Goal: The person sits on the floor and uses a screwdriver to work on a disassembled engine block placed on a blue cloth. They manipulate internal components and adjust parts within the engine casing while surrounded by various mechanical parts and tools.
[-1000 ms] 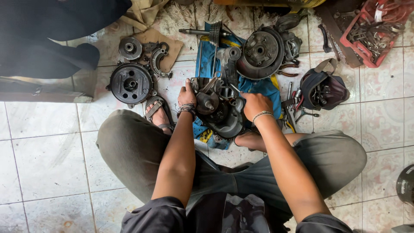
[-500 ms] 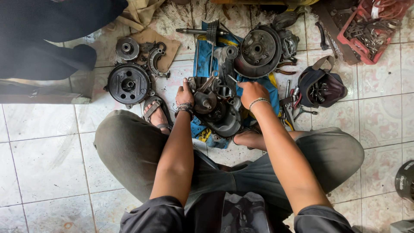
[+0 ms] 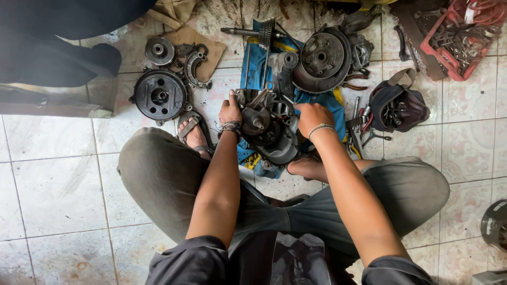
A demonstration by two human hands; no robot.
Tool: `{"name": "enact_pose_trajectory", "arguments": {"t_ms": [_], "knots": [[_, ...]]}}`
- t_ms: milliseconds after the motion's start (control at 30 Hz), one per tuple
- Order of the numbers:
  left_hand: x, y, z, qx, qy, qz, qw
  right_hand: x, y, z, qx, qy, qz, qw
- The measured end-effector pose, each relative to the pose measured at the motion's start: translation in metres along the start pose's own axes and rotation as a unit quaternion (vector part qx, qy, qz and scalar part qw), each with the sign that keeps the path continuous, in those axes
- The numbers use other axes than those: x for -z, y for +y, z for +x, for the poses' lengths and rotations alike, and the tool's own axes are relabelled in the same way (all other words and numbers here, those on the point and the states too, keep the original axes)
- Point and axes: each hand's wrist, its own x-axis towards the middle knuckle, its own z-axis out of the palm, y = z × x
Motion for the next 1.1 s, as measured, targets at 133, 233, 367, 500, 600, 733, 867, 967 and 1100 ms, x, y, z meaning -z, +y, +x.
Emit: {"name": "enact_pose_trajectory", "arguments": {"t_ms": [133, 233, 367, 500, 600, 733, 867, 967, 1100], "knots": [[-0.002, -0.004, 0.003, -0.005, 0.006, -0.017, 1.0, -0.009, 0.004, 0.016, 0.013, 0.031, 0.014, 0.999], [-0.003, -0.003, 0.003, -0.005, 0.019, -0.02, 1.0, -0.009, 0.006, 0.016, 0.005, 0.024, 0.002, 1.0], [-0.005, -0.007, 0.007, -0.007, 0.019, -0.017, 1.0, -0.006, 0.003, 0.014, 0.002, 0.026, 0.017, 1.0], [-0.006, -0.008, 0.008, -0.011, 0.02, -0.022, 0.999, -0.008, 0.005, 0.022, 0.004, 0.028, 0.019, 0.999], [-0.003, -0.003, 0.003, -0.011, 0.003, 0.003, 1.0, -0.002, 0.002, 0.006, -0.002, 0.014, 0.023, 1.0], [-0.005, -0.006, 0.007, -0.012, 0.007, 0.016, 1.0, -0.005, 0.002, 0.02, -0.001, 0.024, 0.018, 1.0], [-0.005, -0.006, 0.005, -0.015, 0.013, -0.003, 1.0, -0.006, 0.003, 0.02, 0.007, 0.024, 0.034, 0.999], [-0.004, -0.007, 0.005, -0.013, 0.018, -0.001, 1.0, -0.006, 0.0, 0.022, 0.002, 0.021, 0.029, 0.999], [-0.006, -0.006, 0.004, -0.017, 0.019, -0.01, 1.0, -0.005, -0.002, 0.02, 0.006, 0.033, 0.044, 0.998]]}}
